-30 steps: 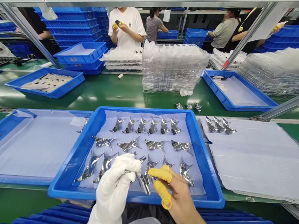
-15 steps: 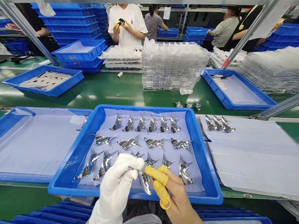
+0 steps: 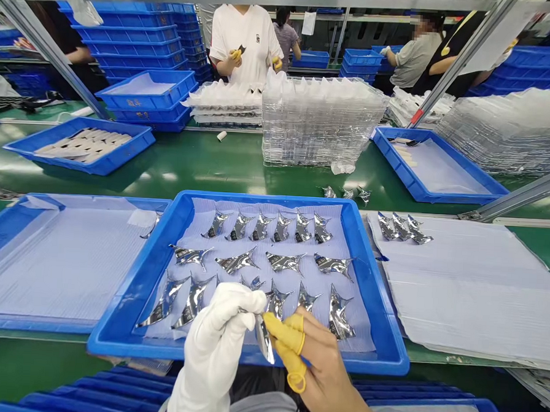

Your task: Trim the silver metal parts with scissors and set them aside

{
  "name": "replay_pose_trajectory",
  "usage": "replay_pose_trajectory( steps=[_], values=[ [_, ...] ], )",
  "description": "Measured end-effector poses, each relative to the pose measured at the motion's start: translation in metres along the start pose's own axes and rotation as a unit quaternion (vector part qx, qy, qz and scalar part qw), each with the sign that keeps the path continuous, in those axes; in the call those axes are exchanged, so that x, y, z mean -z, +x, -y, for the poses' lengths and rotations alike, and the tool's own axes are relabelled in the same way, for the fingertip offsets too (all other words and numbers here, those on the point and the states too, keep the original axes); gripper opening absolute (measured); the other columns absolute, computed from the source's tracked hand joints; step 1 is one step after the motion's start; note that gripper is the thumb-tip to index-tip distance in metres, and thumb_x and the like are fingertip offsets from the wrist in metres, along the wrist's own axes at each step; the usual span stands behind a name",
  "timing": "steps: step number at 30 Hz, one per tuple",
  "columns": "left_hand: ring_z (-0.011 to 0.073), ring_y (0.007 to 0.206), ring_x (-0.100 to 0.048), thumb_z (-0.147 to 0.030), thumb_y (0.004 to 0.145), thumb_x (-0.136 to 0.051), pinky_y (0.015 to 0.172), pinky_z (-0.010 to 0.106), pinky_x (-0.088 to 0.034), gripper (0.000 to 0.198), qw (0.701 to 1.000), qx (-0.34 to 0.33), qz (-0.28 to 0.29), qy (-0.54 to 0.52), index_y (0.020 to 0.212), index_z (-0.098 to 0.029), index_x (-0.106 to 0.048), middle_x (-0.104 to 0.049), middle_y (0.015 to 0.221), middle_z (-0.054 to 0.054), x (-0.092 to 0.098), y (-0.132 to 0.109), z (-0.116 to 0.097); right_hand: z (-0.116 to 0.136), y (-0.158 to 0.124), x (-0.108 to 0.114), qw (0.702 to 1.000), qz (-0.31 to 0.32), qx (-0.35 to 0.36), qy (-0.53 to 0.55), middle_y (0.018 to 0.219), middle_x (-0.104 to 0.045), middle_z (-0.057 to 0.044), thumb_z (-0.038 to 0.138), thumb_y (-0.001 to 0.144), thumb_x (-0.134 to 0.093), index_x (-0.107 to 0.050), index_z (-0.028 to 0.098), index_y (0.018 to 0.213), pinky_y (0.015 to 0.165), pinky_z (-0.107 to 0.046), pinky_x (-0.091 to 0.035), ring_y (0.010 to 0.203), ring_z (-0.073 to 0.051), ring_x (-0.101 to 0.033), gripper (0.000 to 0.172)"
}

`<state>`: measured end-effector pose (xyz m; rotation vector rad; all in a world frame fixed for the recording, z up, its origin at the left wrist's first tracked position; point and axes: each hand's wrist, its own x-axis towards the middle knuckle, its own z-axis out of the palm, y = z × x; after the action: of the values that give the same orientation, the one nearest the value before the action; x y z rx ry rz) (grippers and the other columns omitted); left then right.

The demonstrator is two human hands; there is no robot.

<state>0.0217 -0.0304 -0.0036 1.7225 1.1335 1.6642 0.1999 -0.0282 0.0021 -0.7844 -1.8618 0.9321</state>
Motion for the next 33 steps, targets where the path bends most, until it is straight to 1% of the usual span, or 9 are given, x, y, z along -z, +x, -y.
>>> replay_pose_trajectory(
  steps=[2,5,9,12,17,20,24,29,33],
  values=[
    [0.0141,0.096,-0.062,-0.018,0.102,-0.058,0.086,0.025,-0.053,0.018,1.000,-0.004,-0.001,0.002,0.114,-0.023,-0.070,-0.074,0.099,0.001,0.000,-0.001,0.001,0.000,-0.001,-0.001,1.000,-0.002,-0.002,-0.004,0.073,-0.057,0.003,-0.001,0.095,-0.047,-0.070,0.028,0.131,0.068,-0.031,-0.040,0.065,-0.017,-0.045,0.052],
    [0.0140,0.097,-0.063,-0.018,0.102,-0.058,0.087,0.025,-0.054,0.020,1.000,-0.007,-0.006,0.004,0.117,-0.024,-0.071,-0.075,0.101,0.001,-0.002,-0.002,0.003,0.000,-0.001,-0.003,1.000,-0.018,-0.007,0.001,0.073,-0.058,0.002,-0.001,0.094,-0.046,-0.074,0.027,0.124,0.066,-0.030,-0.040,0.065,-0.017,-0.044,0.050],
    [0.0127,0.097,-0.064,-0.018,0.102,-0.060,0.089,0.024,-0.055,0.025,1.000,-0.006,-0.017,0.006,0.122,-0.028,-0.071,-0.076,0.104,-0.001,-0.004,-0.006,0.005,0.000,-0.001,-0.008,0.997,-0.048,-0.038,0.051,0.069,-0.055,0.002,0.002,0.094,-0.047,-0.078,0.024,0.097,0.062,-0.028,-0.038,0.066,-0.016,-0.044,0.038],
    [0.0115,0.098,-0.065,-0.018,0.102,-0.060,0.091,0.023,-0.055,0.027,1.000,0.009,-0.026,0.007,0.124,-0.030,-0.071,-0.077,0.107,-0.003,-0.004,-0.006,0.004,-0.001,0.000,-0.010,0.991,-0.060,-0.062,0.104,0.067,-0.053,0.003,0.007,0.096,-0.051,-0.073,0.022,0.078,0.057,-0.026,-0.035,0.063,-0.015,-0.042,0.033],
    [0.0115,0.096,-0.065,-0.021,0.101,-0.062,0.088,0.022,-0.054,0.026,1.000,0.015,-0.019,0.006,0.123,-0.031,-0.072,-0.077,0.103,-0.004,-0.001,-0.001,-0.001,0.001,0.004,-0.005,0.994,-0.023,-0.048,0.097,0.067,-0.053,0.003,0.010,0.098,-0.052,-0.074,0.021,0.088,0.062,-0.028,-0.036,0.064,-0.015,-0.042,0.027],
    [0.0122,0.095,-0.064,-0.020,0.101,-0.061,0.086,0.023,-0.054,0.025,1.000,0.007,-0.011,0.008,0.123,-0.029,-0.072,-0.077,0.101,-0.003,0.000,0.000,-0.002,0.002,0.005,-0.001,0.998,-0.007,-0.024,0.058,0.067,-0.053,0.002,0.008,0.097,-0.049,-0.072,0.021,0.085,0.063,-0.029,-0.036,0.064,-0.016,-0.042,0.029],
    [0.0123,0.097,-0.065,-0.015,0.101,-0.060,0.087,0.024,-0.054,0.028,1.000,-0.010,-0.007,0.012,0.123,-0.029,-0.070,-0.076,0.104,-0.003,0.001,-0.002,0.000,0.001,0.003,0.000,1.000,-0.009,0.000,0.016,0.068,-0.051,0.002,0.007,0.095,-0.046,-0.071,0.021,0.081,0.062,-0.029,-0.035,0.064,-0.016,-0.041,0.032],
    [0.0123,0.098,-0.064,-0.016,0.102,-0.059,0.087,0.023,-0.054,0.025,1.000,-0.006,-0.004,0.004,0.121,-0.026,-0.071,-0.076,0.103,-0.002,-0.001,-0.004,0.001,0.002,0.003,-0.003,1.000,-0.011,-0.008,0.011,0.066,-0.048,0.002,0.007,0.097,-0.046,-0.072,0.022,0.080,0.060,-0.029,-0.034,0.063,-0.016,-0.041,0.034],
    [0.0133,0.101,-0.064,-0.016,0.102,-0.059,0.091,0.025,-0.054,0.024,1.000,-0.002,-0.011,0.000,0.120,-0.025,-0.071,-0.076,0.103,-0.001,-0.004,-0.007,0.002,0.002,0.003,-0.004,1.000,-0.025,-0.009,0.005,0.066,-0.052,0.002,0.010,0.100,-0.048,-0.072,0.021,0.080,0.059,-0.028,-0.035,0.063,-0.016,-0.042,0.033]
  ],
)
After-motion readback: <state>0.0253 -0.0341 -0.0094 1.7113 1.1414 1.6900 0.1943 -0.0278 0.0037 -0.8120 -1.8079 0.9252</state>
